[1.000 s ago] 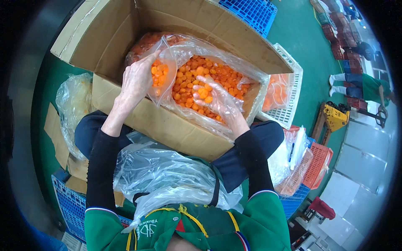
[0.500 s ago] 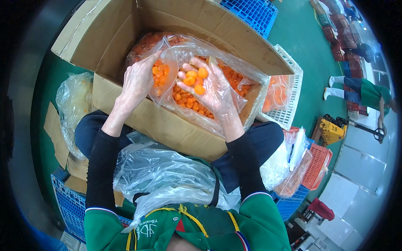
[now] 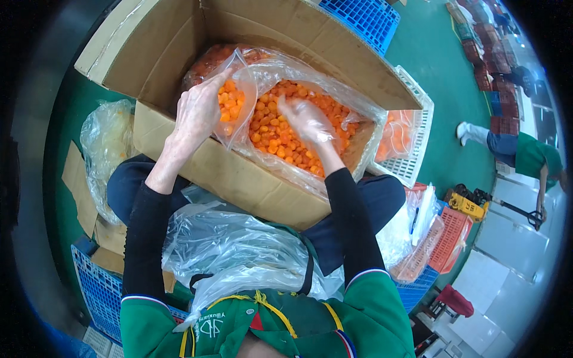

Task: The person scoops small orange vegetables from a large cardboard box and places them into a clear plastic bag. The person continues to fill the bag with the vegetables using both hands.

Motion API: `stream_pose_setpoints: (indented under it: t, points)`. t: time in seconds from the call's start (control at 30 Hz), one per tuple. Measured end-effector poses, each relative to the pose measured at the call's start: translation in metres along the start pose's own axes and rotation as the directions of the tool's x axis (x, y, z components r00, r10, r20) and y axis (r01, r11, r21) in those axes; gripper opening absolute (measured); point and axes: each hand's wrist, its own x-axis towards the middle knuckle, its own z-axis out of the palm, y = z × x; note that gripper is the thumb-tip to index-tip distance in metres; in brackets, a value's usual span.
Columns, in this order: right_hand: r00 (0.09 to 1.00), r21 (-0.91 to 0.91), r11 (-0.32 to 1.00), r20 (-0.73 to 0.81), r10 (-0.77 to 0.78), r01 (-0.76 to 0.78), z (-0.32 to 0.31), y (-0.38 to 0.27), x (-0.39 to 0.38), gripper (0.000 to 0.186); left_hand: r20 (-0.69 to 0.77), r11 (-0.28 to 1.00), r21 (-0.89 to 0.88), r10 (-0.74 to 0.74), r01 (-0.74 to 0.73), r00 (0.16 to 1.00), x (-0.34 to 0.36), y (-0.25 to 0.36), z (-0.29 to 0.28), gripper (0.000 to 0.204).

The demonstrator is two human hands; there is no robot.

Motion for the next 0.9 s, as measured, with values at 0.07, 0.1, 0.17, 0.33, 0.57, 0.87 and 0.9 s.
stream_pose_setpoints:
  t: [0.07,0.1,0.17,0.33,0.57,0.87,0.9]
  points:
    - [0.968,-0.321,0.946,0.224,0.117,-0.040,0.023,0.015,0.004,0.068,-0.029,1.000,-0.002,0.018,-0.018,0.999,-0.002,-0.005,0.004,0.073]
    - [0.972,-0.389,0.916,0.233,-0.001,0.094,0.038,0.025,0.005,0.065,-0.041,0.999,-0.007,0.032,-0.032,0.999,-0.001,-0.006,0.005,0.073]
    - [0.936,-0.510,0.792,0.275,-0.218,0.335,0.065,0.048,0.004,0.058,0.015,1.000,-0.009,-0.005,0.005,1.000,0.003,0.001,0.001,0.072]
    - [0.921,-0.207,0.932,0.319,-0.223,0.297,0.074,0.069,-0.001,0.046,0.122,0.998,0.057,-0.038,0.031,0.992,0.005,0.002,0.000,0.068]
    - [0.932,0.686,0.655,0.352,0.086,-0.319,0.030,0.064,-0.005,0.028,0.135,0.997,0.075,-0.045,0.035,0.990,0.002,0.002,0.000,0.069]
    - [0.938,0.937,-0.100,0.323,-0.125,-0.336,0.009,0.048,-0.011,0.054,0.093,0.999,0.050,-0.026,0.021,0.995,0.002,0.003,0.004,0.068]
    - [0.936,0.931,-0.128,0.325,-0.135,-0.342,0.010,0.046,-0.011,0.054,0.071,0.999,0.034,-0.027,0.025,0.997,0.002,0.002,0.005,0.068]
